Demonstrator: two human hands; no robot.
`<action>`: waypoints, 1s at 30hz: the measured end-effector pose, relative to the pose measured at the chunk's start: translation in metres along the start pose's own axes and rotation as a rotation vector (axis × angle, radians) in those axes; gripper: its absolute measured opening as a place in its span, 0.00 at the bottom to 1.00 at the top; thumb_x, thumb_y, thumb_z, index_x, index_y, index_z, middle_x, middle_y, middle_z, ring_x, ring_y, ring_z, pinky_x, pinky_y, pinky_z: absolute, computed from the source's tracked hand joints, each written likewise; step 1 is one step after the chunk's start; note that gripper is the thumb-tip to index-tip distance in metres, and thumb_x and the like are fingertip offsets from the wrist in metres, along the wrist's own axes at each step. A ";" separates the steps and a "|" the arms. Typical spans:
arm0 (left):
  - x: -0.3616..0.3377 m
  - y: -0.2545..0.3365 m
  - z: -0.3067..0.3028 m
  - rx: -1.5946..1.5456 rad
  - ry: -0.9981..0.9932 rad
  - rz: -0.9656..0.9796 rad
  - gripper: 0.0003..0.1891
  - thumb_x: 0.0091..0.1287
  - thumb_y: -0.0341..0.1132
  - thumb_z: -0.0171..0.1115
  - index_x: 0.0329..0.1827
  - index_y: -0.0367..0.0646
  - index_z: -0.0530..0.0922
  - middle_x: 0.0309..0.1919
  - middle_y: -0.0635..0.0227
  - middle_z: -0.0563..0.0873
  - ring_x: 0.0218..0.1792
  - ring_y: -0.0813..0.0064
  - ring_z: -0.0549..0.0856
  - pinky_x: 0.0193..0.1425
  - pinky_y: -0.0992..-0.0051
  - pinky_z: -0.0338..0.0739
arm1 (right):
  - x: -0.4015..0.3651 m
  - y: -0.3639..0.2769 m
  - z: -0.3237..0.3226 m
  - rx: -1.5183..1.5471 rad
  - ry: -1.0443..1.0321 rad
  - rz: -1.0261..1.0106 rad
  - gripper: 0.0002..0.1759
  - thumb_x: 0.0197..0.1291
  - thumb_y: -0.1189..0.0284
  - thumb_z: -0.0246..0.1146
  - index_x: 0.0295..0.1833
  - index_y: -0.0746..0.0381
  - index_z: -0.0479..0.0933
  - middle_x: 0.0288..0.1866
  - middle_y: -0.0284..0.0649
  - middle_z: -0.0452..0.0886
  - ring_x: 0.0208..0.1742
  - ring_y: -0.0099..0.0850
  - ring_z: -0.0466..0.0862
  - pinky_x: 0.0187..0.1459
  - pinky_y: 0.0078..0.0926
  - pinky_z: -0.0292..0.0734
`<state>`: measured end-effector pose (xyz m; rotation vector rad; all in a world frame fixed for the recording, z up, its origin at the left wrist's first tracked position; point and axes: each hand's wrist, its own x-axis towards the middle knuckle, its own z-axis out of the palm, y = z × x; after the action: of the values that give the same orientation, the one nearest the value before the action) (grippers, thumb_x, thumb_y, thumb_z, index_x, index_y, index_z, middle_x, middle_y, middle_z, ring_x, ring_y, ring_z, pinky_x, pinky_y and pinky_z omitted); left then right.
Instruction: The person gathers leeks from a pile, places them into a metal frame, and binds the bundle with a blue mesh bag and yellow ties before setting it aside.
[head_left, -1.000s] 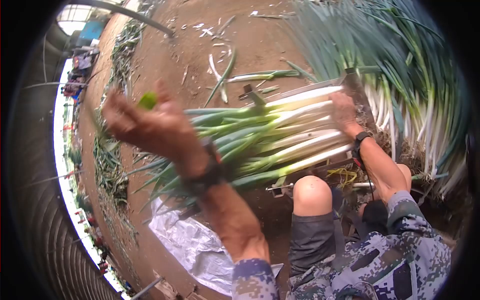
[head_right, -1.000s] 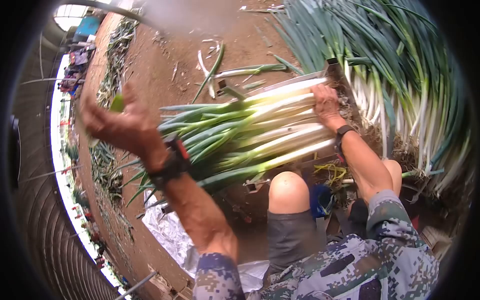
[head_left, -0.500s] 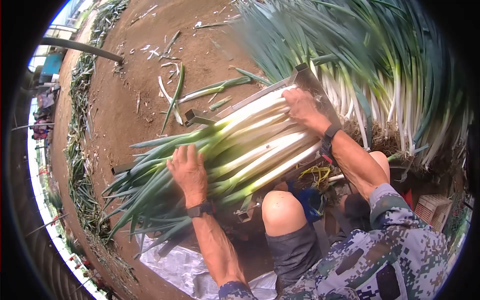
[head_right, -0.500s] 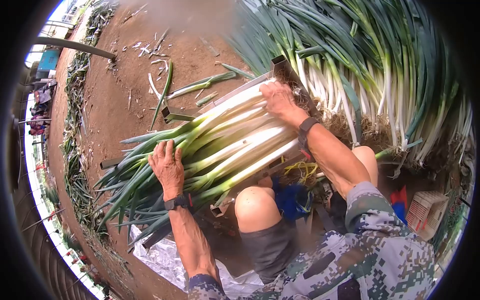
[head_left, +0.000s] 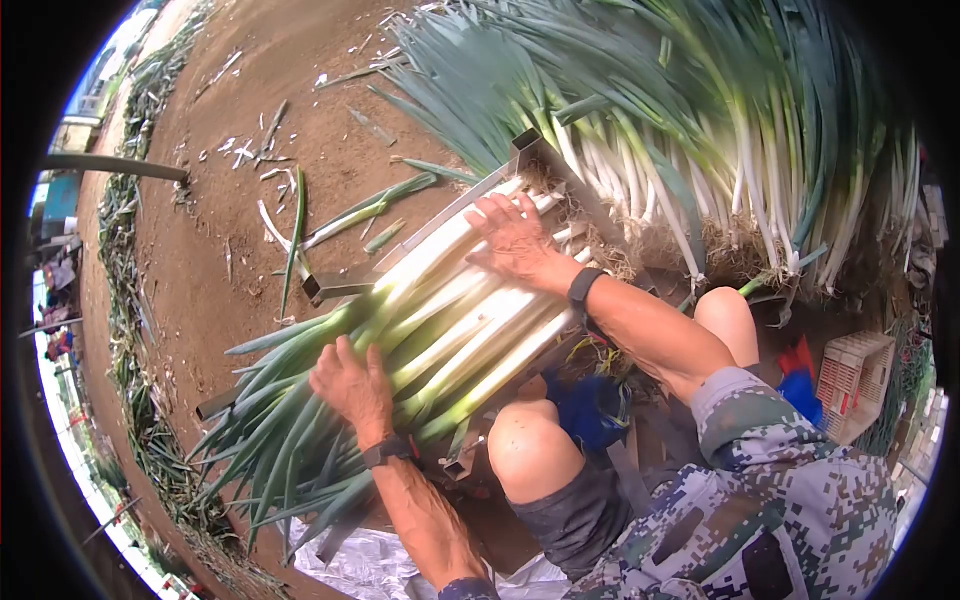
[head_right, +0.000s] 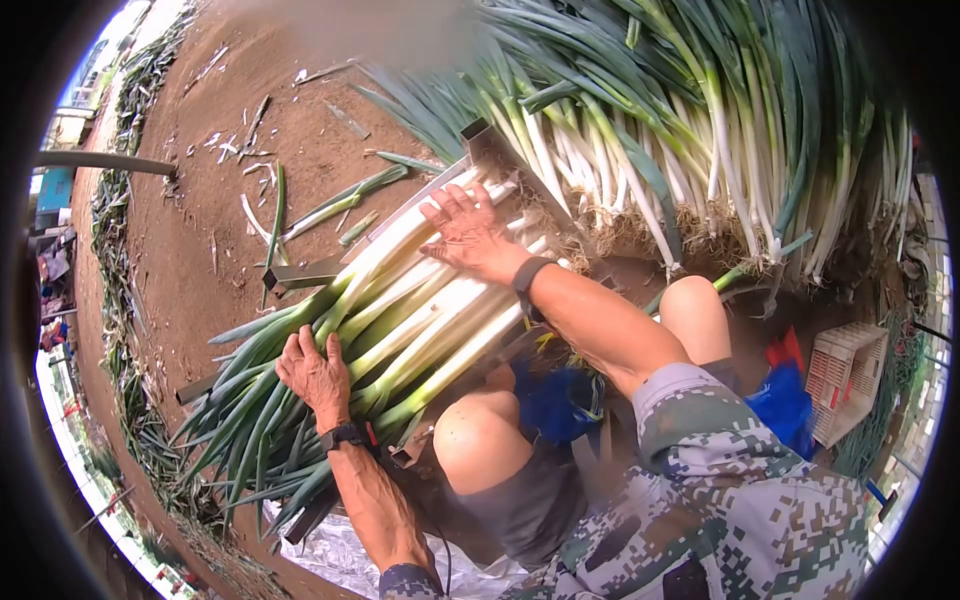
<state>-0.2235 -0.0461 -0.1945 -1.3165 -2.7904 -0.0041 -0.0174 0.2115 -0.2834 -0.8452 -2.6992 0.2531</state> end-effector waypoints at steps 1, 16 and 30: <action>0.002 -0.002 0.000 0.003 -0.013 -0.005 0.27 0.70 0.52 0.66 0.66 0.46 0.78 0.61 0.57 0.79 0.66 0.55 0.75 0.78 0.47 0.56 | -0.002 0.002 0.001 0.017 -0.026 0.007 0.41 0.65 0.39 0.58 0.74 0.54 0.68 0.74 0.43 0.67 0.79 0.43 0.62 0.78 0.58 0.46; 0.007 -0.023 0.011 -0.023 0.067 0.138 0.27 0.69 0.44 0.67 0.69 0.46 0.76 0.56 0.53 0.80 0.56 0.48 0.77 0.63 0.51 0.66 | 0.001 0.018 -0.059 0.424 -0.071 -0.019 0.40 0.64 0.49 0.65 0.76 0.57 0.66 0.76 0.47 0.68 0.76 0.49 0.68 0.76 0.51 0.60; 0.013 -0.023 -0.001 -0.803 0.055 -0.234 0.28 0.75 0.39 0.63 0.75 0.37 0.69 0.68 0.53 0.77 0.70 0.56 0.73 0.75 0.59 0.65 | -0.214 0.334 -0.201 -0.013 0.115 0.924 0.29 0.63 0.65 0.67 0.67 0.63 0.70 0.65 0.56 0.76 0.62 0.57 0.79 0.64 0.49 0.75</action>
<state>-0.2494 -0.0501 -0.1922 -1.0122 -2.9673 -1.2511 0.3930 0.3743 -0.2284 -1.9806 -2.0185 0.3564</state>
